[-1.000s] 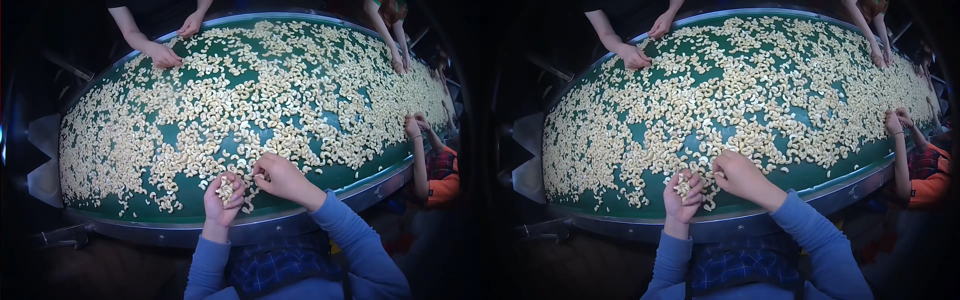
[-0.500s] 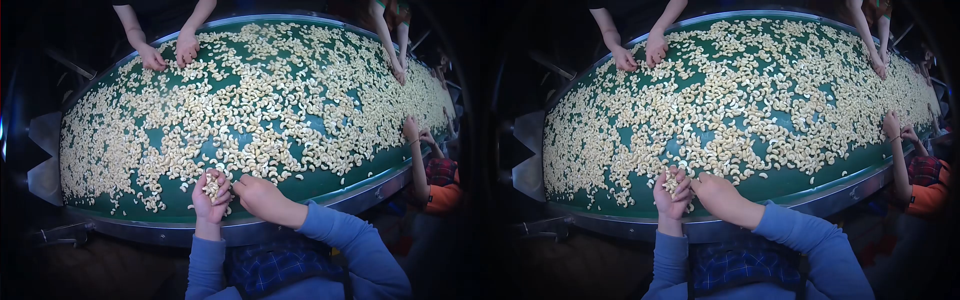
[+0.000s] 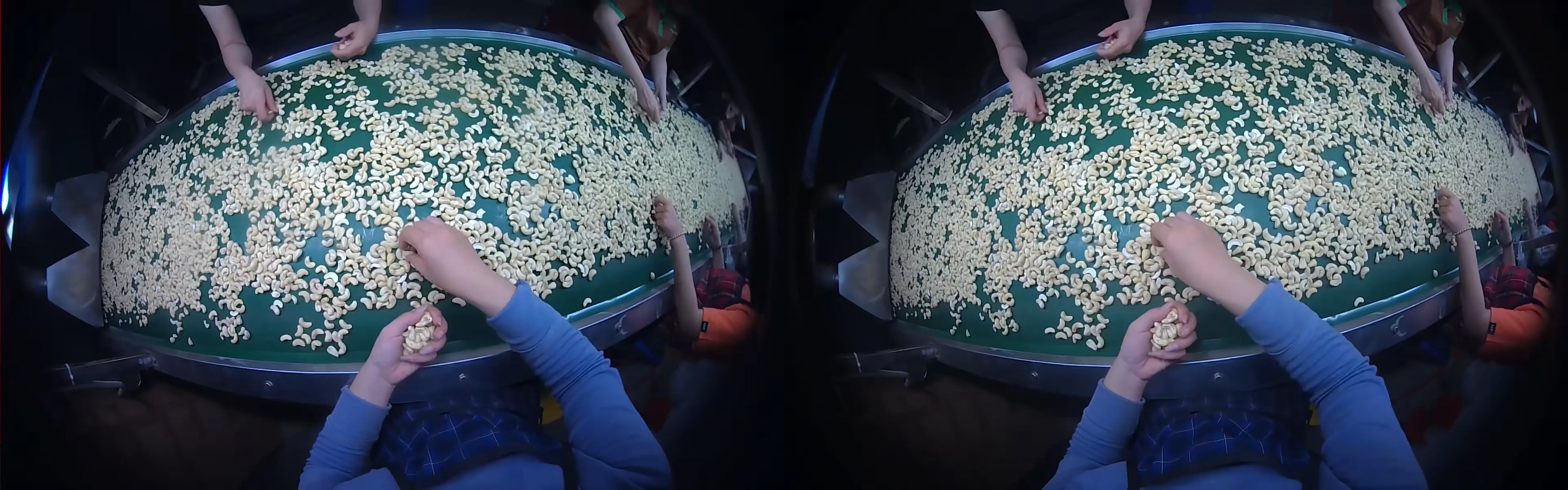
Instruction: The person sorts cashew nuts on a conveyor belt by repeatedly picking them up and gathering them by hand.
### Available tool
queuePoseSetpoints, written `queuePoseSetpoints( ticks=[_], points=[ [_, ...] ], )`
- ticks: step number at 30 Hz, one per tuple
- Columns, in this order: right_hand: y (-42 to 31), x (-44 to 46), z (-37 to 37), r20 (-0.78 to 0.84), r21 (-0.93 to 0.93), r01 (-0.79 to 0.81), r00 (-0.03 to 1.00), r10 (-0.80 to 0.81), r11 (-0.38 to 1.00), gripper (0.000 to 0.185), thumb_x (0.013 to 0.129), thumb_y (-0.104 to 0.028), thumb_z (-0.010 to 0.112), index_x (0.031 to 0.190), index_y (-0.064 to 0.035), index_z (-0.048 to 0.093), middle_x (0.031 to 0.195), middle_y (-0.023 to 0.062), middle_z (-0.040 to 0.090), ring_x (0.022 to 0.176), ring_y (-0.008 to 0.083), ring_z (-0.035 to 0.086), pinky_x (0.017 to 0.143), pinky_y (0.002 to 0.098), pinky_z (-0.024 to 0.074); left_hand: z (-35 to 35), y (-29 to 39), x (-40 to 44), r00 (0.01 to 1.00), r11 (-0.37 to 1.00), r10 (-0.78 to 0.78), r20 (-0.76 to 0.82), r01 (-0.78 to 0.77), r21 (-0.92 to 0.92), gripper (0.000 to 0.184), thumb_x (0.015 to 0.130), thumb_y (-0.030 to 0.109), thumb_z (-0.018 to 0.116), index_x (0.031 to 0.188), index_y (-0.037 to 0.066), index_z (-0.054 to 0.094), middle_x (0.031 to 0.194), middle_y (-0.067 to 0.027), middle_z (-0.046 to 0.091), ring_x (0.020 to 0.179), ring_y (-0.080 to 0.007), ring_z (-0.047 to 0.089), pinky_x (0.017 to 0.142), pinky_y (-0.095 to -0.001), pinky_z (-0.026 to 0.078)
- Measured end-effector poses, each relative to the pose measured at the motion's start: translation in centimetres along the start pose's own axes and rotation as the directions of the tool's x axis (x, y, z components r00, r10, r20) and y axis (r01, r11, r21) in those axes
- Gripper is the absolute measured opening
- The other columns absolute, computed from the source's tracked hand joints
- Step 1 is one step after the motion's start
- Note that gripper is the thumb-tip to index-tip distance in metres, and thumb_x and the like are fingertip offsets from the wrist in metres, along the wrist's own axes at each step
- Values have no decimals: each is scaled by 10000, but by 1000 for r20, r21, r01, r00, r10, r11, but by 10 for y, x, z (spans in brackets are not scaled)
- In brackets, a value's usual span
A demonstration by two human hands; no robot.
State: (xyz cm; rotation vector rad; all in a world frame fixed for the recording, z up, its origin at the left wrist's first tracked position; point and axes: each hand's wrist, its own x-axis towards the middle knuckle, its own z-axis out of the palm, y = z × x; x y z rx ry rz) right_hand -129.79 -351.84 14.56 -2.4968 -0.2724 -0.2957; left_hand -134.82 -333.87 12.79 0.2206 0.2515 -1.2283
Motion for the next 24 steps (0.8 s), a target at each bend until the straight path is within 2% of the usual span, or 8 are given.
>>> queuePoseSetpoints(
  ticks=[4,5,8,9,15,18,21,24],
  points=[
    [8,5,-31,278,498,-388,919,281,775,169,800,-94,633,954,-26,650,812,40,639,694,170,598,648,323,503,0,-11,18,999,999,-39,32,38,37,261,1011,256,441,997,13,536,869,-105,532,645,-133,486,388,-156,322],
    [12,6,-39,327,537,-492,870,368,686,213,832,-108,666,1023,-17,638,851,-7,615,659,36,550,588,203,448,1,-15,22,999,998,-38,31,37,53,258,1011,257,444,999,17,537,865,-98,536,646,-132,492,388,-156,324],
    [28,5,-42,289,578,-376,924,250,724,191,821,-114,672,992,-30,654,837,23,603,650,74,558,590,219,456,5,-24,34,998,994,-53,33,49,97,252,1007,263,453,1003,27,540,855,-82,547,649,-126,511,389,-156,329],
    [28,3,-40,145,375,-106,988,55,921,148,806,-109,683,939,-45,671,812,52,581,671,124,578,611,258,476,6,-27,38,997,993,-63,33,60,105,251,1006,265,457,1004,29,540,852,-78,549,649,-124,517,390,-157,331],
    [42,-1,-12,119,218,27,991,-54,976,120,793,-121,703,870,-40,657,779,84,621,719,196,626,640,321,502,13,-45,56,998,990,-53,27,49,129,257,1001,274,464,994,30,543,844,-73,557,648,-118,528,391,-154,340],
    [40,10,-26,395,660,-506,862,317,555,118,784,-116,692,858,-30,658,782,108,649,708,256,637,653,355,514,16,-50,67,998,991,-46,40,40,127,257,1001,274,461,994,31,542,841,-73,561,653,-118,531,391,-155,344],
    [48,24,-20,160,320,-150,982,102,935,122,775,-103,659,864,-18,663,809,145,659,734,311,651,682,401,530,20,-60,78,999,989,-48,25,44,142,254,1001,273,458,1001,32,539,842,-75,565,654,-118,531,391,-155,347],
    [39,33,-5,153,69,45,987,-55,997,101,765,-51,621,850,-16,664,816,171,652,784,338,664,692,419,541,24,-69,86,998,990,-50,-31,54,133,257,1002,273,453,1001,31,540,850,-79,573,650,-121,530,389,-157,342]
  ],
)
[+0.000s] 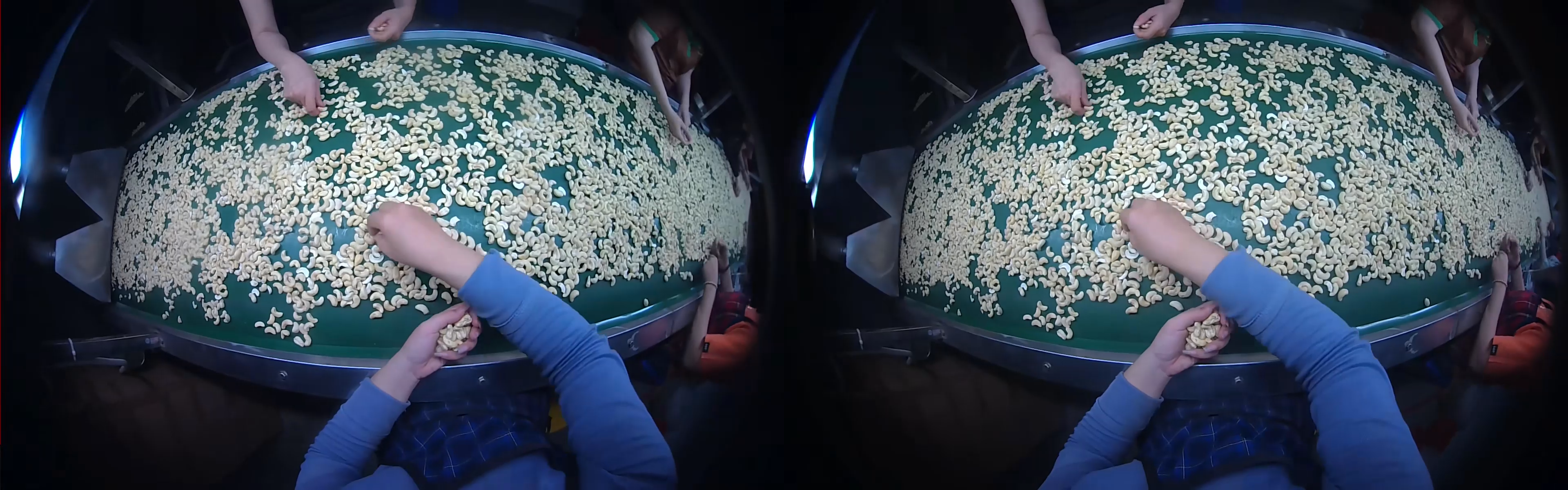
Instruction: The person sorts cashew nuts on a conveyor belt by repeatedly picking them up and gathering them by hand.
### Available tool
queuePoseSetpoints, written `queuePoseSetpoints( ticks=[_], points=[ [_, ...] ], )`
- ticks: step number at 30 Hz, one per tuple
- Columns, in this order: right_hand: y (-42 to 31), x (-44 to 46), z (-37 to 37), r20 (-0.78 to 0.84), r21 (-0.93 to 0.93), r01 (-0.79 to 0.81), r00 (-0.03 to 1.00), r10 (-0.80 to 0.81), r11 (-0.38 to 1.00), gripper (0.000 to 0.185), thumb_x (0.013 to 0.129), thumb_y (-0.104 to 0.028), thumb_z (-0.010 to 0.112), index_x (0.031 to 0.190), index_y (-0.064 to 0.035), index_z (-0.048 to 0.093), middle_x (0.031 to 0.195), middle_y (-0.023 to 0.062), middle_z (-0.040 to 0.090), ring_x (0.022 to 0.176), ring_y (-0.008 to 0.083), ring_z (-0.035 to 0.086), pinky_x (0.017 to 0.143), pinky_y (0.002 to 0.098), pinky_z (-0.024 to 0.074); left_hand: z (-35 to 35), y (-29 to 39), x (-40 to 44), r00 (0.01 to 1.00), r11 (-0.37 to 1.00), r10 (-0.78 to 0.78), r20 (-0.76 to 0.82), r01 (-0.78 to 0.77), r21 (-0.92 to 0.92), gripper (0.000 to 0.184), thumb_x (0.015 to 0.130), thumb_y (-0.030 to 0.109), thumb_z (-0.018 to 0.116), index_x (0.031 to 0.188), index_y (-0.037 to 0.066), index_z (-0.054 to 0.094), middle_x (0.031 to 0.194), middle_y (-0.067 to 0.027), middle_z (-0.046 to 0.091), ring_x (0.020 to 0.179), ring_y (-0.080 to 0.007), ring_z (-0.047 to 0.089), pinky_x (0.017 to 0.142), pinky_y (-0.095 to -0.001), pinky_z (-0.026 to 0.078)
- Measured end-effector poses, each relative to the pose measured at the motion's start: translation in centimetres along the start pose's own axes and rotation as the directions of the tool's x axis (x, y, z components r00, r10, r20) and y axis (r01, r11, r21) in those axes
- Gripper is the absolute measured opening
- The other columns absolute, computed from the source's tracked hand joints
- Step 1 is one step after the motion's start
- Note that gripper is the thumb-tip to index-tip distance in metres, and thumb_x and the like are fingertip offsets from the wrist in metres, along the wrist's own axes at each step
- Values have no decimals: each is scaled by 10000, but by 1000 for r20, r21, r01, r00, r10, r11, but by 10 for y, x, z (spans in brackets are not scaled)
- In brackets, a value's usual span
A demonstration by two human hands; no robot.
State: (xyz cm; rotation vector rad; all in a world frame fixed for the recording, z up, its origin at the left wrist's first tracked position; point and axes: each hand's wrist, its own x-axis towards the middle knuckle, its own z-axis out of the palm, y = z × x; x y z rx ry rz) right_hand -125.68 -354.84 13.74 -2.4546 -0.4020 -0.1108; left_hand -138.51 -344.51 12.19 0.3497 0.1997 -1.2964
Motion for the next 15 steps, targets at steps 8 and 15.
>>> queuePoseSetpoints(
  ticks=[8,15],
  points=[
    [3,-8,-19,266,7,-95,960,90,995,188,706,-131,712,845,-14,660,817,168,663,770,315,674,701,393,546,7,-17,23,995,989,96,-25,-98,-108,295,1008,264,421,983,-3,545,853,-125,568,631,-141,482,380,-167,320],
    [6,-82,-134,487,316,-112,872,-59,942,200,740,-221,682,840,-49,702,753,123,693,706,284,678,655,374,526,32,-28,44,916,909,262,-305,-341,-242,300,1010,309,391,1026,70,571,910,-71,599,671,-148,488,383,-180,328]
  ],
)
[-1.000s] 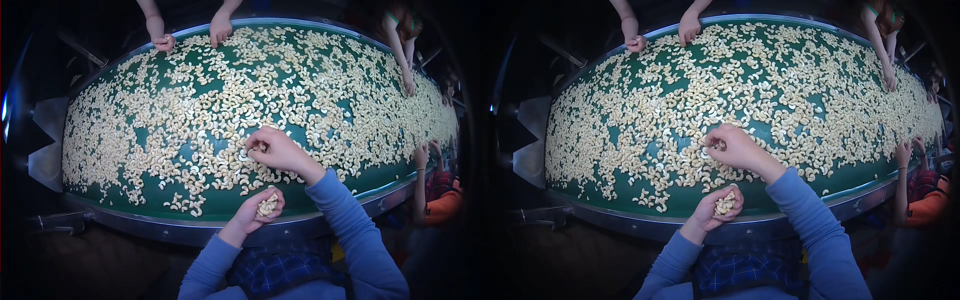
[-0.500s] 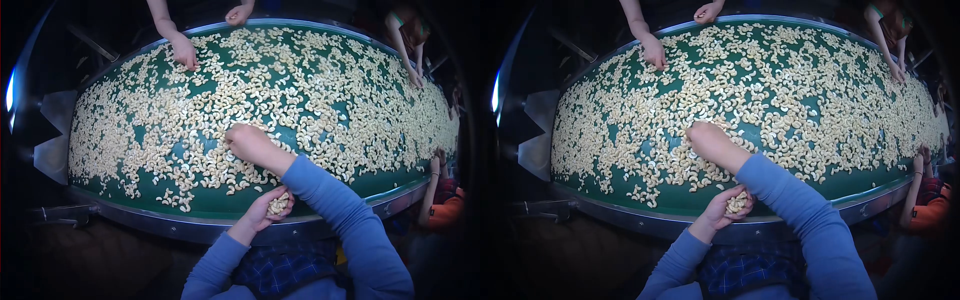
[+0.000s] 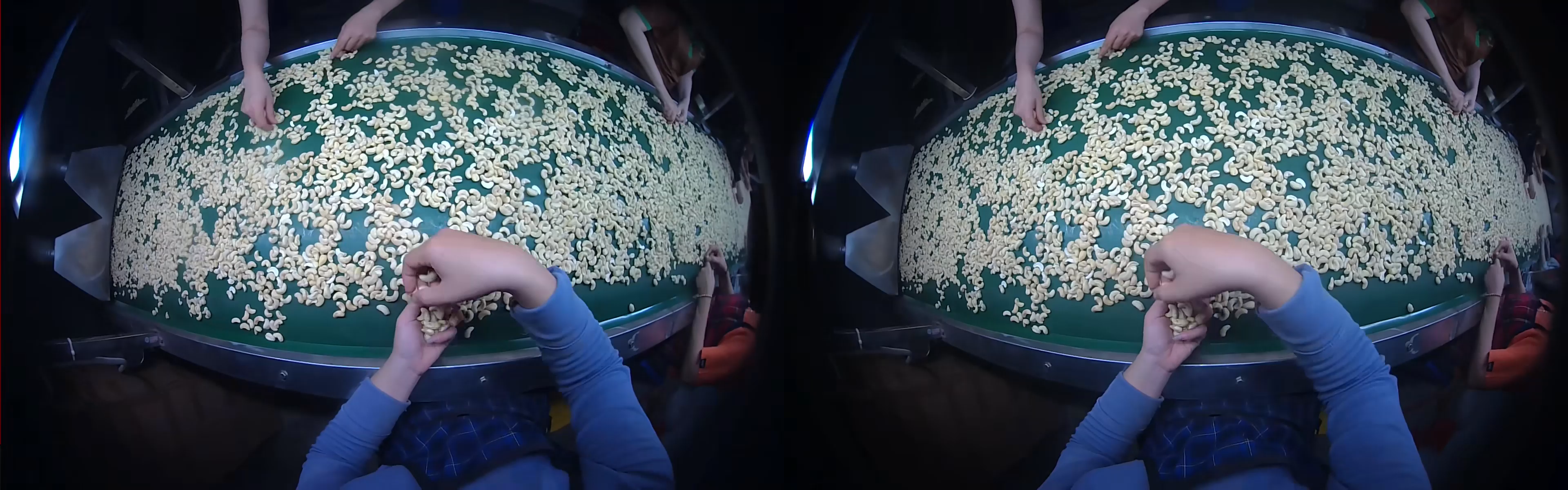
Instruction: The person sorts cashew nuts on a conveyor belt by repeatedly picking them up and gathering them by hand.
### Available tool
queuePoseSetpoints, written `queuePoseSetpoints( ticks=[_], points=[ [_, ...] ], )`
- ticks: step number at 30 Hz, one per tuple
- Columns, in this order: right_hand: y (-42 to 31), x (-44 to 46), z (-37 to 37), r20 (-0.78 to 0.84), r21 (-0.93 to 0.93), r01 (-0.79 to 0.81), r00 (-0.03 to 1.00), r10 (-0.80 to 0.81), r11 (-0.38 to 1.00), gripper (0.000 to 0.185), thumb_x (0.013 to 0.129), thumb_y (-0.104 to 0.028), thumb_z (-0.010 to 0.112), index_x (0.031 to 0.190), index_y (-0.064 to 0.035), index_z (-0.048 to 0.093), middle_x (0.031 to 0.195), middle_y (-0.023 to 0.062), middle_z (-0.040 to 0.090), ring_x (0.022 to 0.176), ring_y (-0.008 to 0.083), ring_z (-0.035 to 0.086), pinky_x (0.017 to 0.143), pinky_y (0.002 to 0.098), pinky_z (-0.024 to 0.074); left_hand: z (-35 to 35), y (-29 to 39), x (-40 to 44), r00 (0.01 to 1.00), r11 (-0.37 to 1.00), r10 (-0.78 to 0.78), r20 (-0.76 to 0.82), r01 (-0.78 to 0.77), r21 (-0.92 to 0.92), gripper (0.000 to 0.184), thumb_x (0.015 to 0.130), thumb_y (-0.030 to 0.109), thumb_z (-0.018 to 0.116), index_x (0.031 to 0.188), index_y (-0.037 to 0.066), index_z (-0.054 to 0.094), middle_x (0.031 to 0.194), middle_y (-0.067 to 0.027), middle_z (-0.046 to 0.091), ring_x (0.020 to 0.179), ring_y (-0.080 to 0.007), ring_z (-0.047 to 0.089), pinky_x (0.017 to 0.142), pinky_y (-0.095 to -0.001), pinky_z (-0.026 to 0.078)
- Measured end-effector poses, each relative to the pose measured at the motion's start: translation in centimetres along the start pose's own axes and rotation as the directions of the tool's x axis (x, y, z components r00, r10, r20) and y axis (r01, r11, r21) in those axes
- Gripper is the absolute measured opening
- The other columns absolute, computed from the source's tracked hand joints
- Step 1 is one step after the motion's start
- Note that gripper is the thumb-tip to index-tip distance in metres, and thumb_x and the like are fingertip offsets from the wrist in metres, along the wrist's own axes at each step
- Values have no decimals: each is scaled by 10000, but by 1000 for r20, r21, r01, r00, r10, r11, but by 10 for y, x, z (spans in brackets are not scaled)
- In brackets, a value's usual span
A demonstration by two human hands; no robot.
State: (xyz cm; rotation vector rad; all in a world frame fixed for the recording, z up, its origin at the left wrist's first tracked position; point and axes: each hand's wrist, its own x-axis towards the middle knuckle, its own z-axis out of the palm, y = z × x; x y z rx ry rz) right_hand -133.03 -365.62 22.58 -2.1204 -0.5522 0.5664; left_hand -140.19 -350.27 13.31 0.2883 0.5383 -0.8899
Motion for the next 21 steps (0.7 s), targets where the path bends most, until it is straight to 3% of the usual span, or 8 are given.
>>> queuePoseSetpoints(
  ticks=[3,4,6,8,13,17,18,21],
  points=[
    [-5,-16,-1,-62,-302,-84,996,68,950,204,764,-232,683,860,-54,707,762,139,691,736,324,677,678,409,533,4,-12,6,996,995,91,-20,-90,43,306,1003,324,398,1039,79,577,894,-65,602,688,-154,510,387,-186,341],
    [-4,-12,3,-114,-407,-124,990,84,905,202,772,-231,680,868,-57,709,762,141,689,741,333,676,684,419,535,-1,-14,10,987,997,70,144,-65,-43,304,997,324,404,1030,82,584,876,-64,605,695,-156,528,387,-189,349],
    [10,24,14,-236,-389,-77,972,-19,918,131,786,-155,646,856,-64,709,773,144,683,748,348,670,689,438,534,-4,-19,16,989,998,31,146,-22,-60,303,995,331,409,1018,87,586,869,-64,604,686,-152,527,387,-189,352],
    [20,60,29,-297,-298,126,930,-217,946,76,751,-78,656,782,-19,692,760,177,664,773,342,681,657,438,545,-7,-25,19,989,997,6,146,4,-71,309,989,350,421,1012,93,591,879,-66,615,677,-151,535,386,-187,350],
    [31,112,57,-50,-616,164,968,-246,770,121,741,-38,647,835,-29,722,812,147,690,808,311,703,654,403,560,-15,-45,31,989,991,7,149,12,-131,323,977,370,437,1077,98,579,993,-72,631,690,-167,556,394,-202,361],
    [32,98,44,37,-616,161,984,-175,771,154,713,-34,687,861,-29,730,870,156,698,824,313,707,666,405,570,-14,-60,39,985,997,13,174,0,-75,322,975,368,439,1102,99,562,1017,-74,616,686,-174,546,398,-217,369],
    [37,90,39,14,-585,144,986,-168,798,92,714,-52,669,790,-35,719,807,175,689,784,360,686,660,425,558,-8,-64,40,985,997,-3,174,15,-72,317,976,365,440,1089,94,561,994,-77,608,687,-176,539,396,-214,366],
    [54,63,21,40,-541,134,990,-133,830,98,716,-60,674,797,-31,720,807,177,688,787,359,684,666,418,554,6,-75,45,981,996,-41,190,56,-76,303,979,352,443,1049,80,556,926,-83,580,694,-179,517,392,-204,357]
  ],
)
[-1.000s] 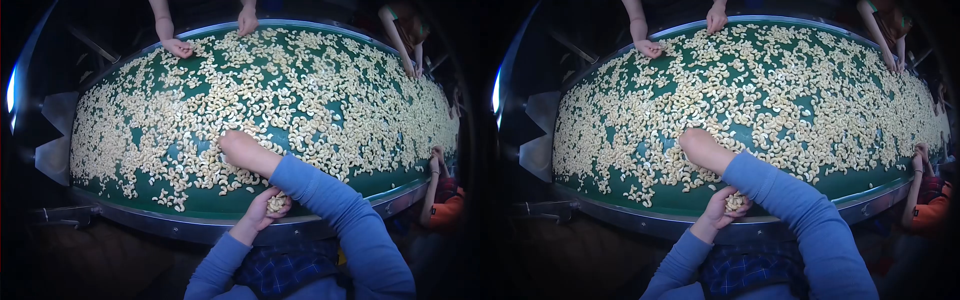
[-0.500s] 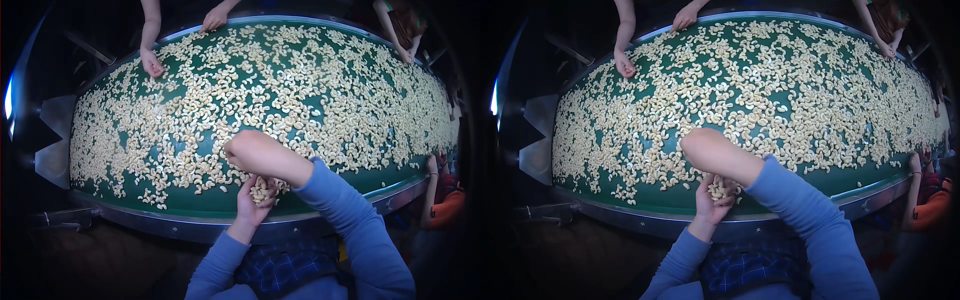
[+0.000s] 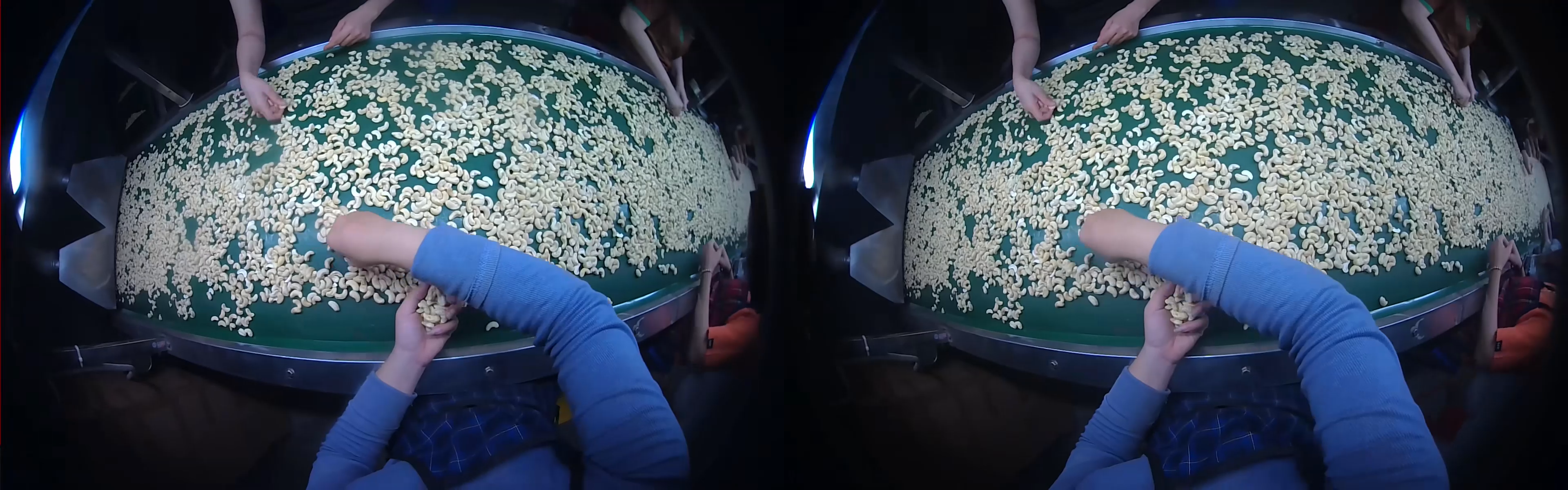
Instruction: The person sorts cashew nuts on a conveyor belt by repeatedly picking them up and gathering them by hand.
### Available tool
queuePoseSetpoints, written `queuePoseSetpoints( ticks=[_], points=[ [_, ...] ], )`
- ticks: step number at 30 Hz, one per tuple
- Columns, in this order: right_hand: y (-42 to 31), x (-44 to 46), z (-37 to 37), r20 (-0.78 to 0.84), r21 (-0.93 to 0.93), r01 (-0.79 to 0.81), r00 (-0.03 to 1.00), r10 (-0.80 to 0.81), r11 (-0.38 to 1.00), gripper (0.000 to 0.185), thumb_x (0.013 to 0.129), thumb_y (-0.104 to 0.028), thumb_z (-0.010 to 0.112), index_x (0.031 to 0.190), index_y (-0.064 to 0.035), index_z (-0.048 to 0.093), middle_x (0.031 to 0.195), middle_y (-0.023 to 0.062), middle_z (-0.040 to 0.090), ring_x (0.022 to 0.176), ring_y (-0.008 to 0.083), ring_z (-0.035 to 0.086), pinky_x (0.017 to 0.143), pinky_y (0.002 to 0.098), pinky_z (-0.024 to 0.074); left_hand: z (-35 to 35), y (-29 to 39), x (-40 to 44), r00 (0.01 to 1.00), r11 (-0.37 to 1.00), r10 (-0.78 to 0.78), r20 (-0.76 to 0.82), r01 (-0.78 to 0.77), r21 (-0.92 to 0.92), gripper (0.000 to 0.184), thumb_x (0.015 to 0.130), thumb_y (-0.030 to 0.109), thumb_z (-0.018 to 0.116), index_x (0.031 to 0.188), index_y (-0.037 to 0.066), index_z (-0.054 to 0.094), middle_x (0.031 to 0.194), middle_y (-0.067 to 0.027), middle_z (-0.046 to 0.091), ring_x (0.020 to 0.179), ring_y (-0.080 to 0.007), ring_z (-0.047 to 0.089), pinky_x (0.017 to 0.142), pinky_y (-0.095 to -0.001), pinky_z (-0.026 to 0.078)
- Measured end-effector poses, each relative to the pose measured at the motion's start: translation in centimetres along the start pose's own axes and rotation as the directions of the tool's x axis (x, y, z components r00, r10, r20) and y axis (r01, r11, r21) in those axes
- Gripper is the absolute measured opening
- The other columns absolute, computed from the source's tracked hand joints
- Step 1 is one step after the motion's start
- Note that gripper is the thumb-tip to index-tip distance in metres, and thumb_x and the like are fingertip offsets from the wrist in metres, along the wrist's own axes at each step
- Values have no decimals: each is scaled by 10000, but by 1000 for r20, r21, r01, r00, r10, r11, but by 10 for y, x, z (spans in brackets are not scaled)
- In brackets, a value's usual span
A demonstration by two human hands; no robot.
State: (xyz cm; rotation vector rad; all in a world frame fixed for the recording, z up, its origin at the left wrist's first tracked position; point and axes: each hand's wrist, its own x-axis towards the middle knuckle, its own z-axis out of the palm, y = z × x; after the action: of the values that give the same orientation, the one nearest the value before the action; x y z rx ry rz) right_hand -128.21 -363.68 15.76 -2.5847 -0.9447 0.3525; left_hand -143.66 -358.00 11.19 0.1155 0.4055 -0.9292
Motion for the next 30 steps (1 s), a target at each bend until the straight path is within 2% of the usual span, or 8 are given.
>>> queuePoseSetpoints(
  ticks=[8,12,14,17,18,20,26,30],
  points=[
    [25,-59,2,32,12,9,999,-10,1000,133,716,-80,637,838,-33,663,776,161,660,749,366,665,652,445,535,15,-32,16,991,997,-69,116,64,46,297,1013,323,404,1026,60,541,905,-96,553,736,-173,500,394,-181,331],
    [31,-128,-46,-16,484,20,1000,-14,875,201,716,-152,675,870,-25,704,766,139,688,692,295,679,637,376,540,21,-46,24,994,996,-35,103,26,90,318,1017,320,397,1115,50,534,931,-99,547,742,-169,498,398,-176,329],
    [39,-171,-64,194,619,-79,980,-54,781,209,779,-190,690,919,-36,678,843,115,668,789,235,653,728,349,526,28,-55,28,998,991,21,57,-28,132,329,1018,317,398,1147,45,530,934,-101,543,744,-167,498,401,-177,331],
    [62,-220,-62,-211,535,42,974,85,844,198,831,-204,675,939,-39,690,910,99,684,851,239,662,758,360,522,30,-67,35,999,994,-11,39,7,110,295,1009,294,418,1096,37,532,926,-113,508,735,-168,475,393,-176,344],
    [68,-231,-58,-200,448,-212,923,329,869,223,856,-202,667,1031,-66,685,1105,99,669,1073,270,616,891,380,489,29,-71,38,998,995,-20,56,15,102,285,1005,290,426,1082,35,529,918,-117,494,728,-168,463,387,-174,348],
    [92,-258,-13,-548,-128,-345,806,223,930,413,880,-305,643,1258,-142,606,1345,102,556,1285,314,477,1039,452,390,33,-79,40,998,996,-34,48,30,87,277,1012,280,414,1066,34,528,909,-124,488,702,-165,449,381,-172,344],
    [50,-318,14,-294,-108,-303,919,261,947,596,913,-379,586,1459,-220,411,1539,100,337,1426,333,289,1125,562,229,42,-103,48,988,993,-97,117,89,72,292,1022,258,384,1003,-4,512,891,-139,472,655,-151,432,357,-156,332],
    [95,-363,0,-513,-77,-667,664,544,741,579,930,-356,571,1468,-230,398,1560,107,289,1443,343,235,1121,582,200,47,-120,56,980,983,-138,146,118,138,300,1026,248,365,994,-16,503,872,-143,470,638,-146,434,344,-154,325]
  ],
)
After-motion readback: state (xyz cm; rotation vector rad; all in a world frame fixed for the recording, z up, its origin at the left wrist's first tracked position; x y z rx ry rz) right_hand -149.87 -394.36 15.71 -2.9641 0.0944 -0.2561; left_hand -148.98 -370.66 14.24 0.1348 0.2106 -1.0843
